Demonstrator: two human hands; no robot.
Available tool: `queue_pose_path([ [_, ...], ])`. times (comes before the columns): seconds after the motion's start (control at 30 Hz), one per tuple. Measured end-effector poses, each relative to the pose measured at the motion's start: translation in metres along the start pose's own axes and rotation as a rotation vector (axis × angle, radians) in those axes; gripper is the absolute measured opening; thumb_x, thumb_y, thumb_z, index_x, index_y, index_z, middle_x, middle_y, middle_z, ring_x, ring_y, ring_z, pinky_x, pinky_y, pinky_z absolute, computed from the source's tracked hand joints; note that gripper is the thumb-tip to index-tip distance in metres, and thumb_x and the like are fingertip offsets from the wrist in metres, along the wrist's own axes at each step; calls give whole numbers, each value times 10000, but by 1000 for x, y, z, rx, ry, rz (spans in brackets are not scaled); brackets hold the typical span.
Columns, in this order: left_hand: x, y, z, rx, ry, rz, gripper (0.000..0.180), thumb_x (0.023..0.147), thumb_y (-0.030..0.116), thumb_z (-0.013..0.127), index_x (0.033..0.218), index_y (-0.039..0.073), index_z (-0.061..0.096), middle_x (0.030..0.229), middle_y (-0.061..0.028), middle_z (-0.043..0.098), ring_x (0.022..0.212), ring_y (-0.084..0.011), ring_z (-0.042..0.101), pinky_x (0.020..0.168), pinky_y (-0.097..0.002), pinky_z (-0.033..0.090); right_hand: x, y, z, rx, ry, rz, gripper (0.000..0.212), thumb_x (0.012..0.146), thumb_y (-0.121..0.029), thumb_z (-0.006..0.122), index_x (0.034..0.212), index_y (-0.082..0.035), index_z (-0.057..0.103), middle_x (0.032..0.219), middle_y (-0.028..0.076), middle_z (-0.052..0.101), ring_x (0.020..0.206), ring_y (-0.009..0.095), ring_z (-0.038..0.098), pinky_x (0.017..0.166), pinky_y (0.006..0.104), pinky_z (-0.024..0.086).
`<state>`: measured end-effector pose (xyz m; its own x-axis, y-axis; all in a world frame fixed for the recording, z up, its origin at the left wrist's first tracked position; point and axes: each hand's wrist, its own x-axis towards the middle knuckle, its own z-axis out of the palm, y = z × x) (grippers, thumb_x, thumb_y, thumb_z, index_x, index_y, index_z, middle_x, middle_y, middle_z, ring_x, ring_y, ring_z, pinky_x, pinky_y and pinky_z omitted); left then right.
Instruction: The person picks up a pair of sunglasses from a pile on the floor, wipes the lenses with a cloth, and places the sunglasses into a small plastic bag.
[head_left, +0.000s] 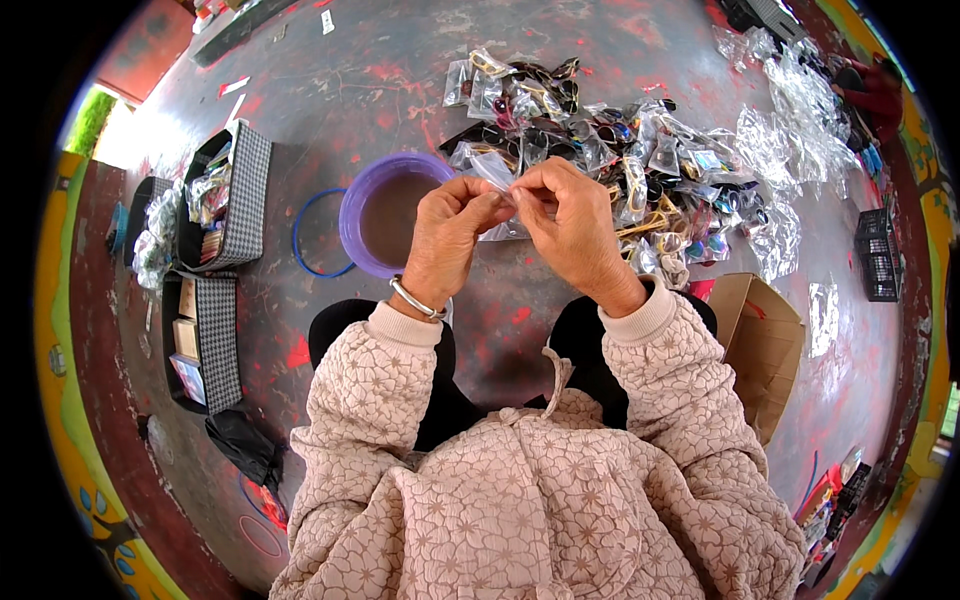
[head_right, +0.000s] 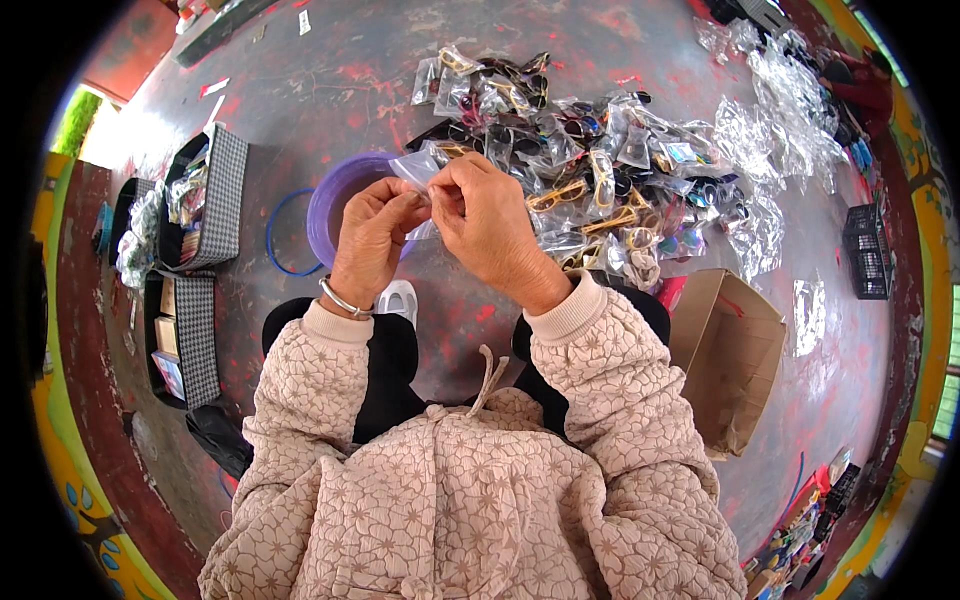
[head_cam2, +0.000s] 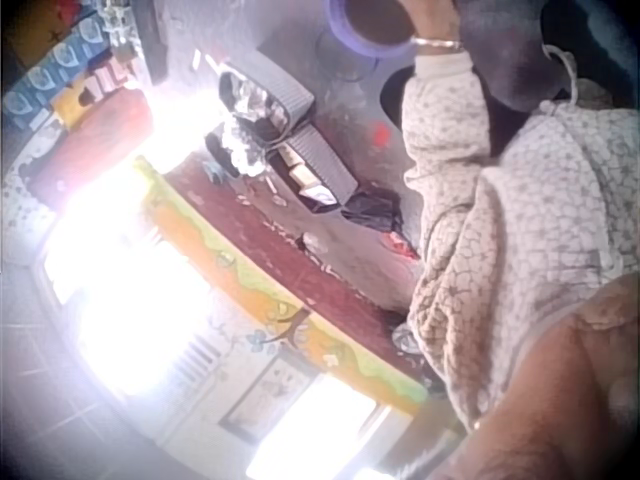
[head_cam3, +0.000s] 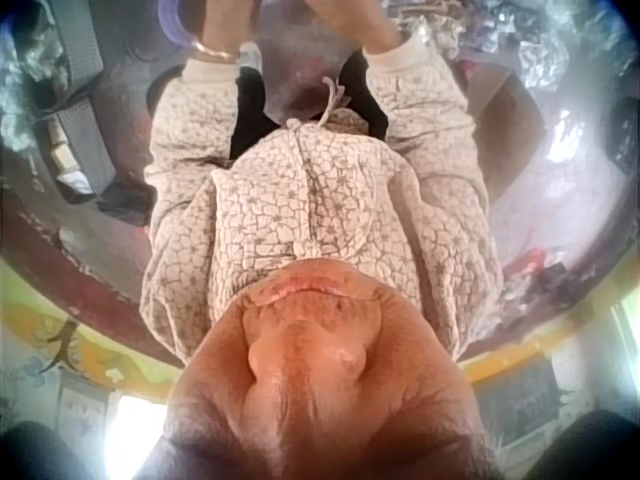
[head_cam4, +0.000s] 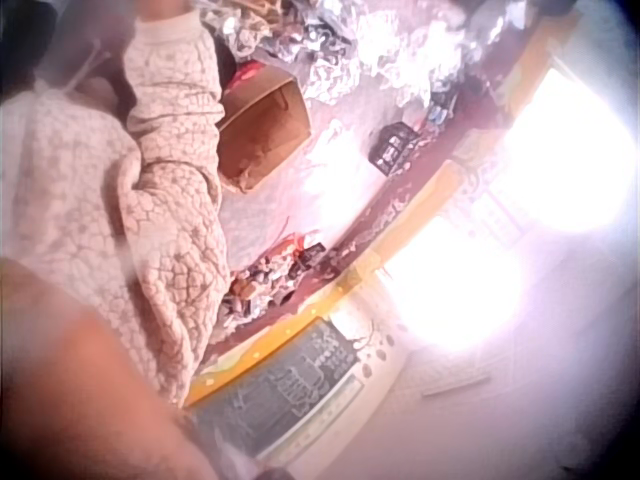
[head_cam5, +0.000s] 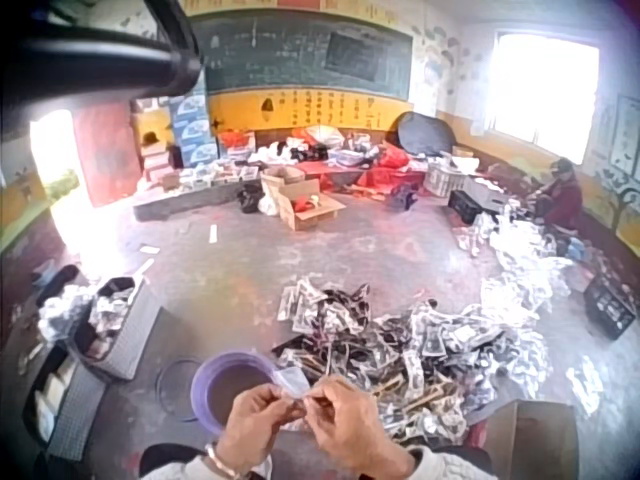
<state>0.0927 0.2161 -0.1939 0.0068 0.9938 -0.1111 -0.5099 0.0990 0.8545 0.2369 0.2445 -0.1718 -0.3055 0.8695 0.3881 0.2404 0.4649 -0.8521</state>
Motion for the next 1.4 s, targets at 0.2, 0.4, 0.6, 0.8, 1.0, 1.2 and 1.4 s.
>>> queue_pose_path([
  [0.2,-2,2,1,157,26,14,93,829,60,563,824,-33,558,804,-47,581,744,-98,579,708,-221,489,1,-5,-2,-19,-73,71,79,769,9,605,825,53,572,792,88,570,692,143,618,609,237,508],
  [0.4,-3,0,8,365,25,106,107,825,53,563,825,-54,553,766,-42,594,712,-85,578,650,-207,473,0,5,1,-28,-7,11,79,719,-29,611,767,8,561,715,129,564,577,257,576,517,316,449],
  [0.6,-3,0,8,356,12,106,112,828,54,558,839,-57,556,773,-54,601,713,-93,586,659,-211,480,0,0,-2,-183,-17,18,68,743,6,605,788,37,566,677,99,576,608,155,604,568,234,483],
  [0.8,-3,0,8,290,21,68,116,830,52,555,838,-64,554,769,-65,603,713,-104,598,660,-220,492,3,3,1,85,6,122,85,698,-29,608,735,20,550,666,140,584,567,263,586,523,318,453],
  [1.0,-3,2,7,503,-13,73,107,840,51,540,849,-55,545,781,-55,594,731,-106,598,669,-217,492,3,2,-4,-112,-93,131,61,742,3,583,779,51,573,687,100,610,614,113,599,568,244,481],
  [1.2,-3,-1,7,389,-45,78,106,853,62,524,844,-42,542,804,-47,592,730,-106,595,672,-215,497,4,4,-7,-40,-59,239,102,703,-50,590,744,42,571,664,130,607,566,190,602,550,284,469],
  [1.4,2,3,-4,-43,16,-70,132,871,91,500,878,-33,544,833,-64,597,752,-112,600,700,-235,521,12,5,-16,430,-133,437,191,788,-127,607,863,46,578,755,55,618,645,112,594,601,247,477],
])
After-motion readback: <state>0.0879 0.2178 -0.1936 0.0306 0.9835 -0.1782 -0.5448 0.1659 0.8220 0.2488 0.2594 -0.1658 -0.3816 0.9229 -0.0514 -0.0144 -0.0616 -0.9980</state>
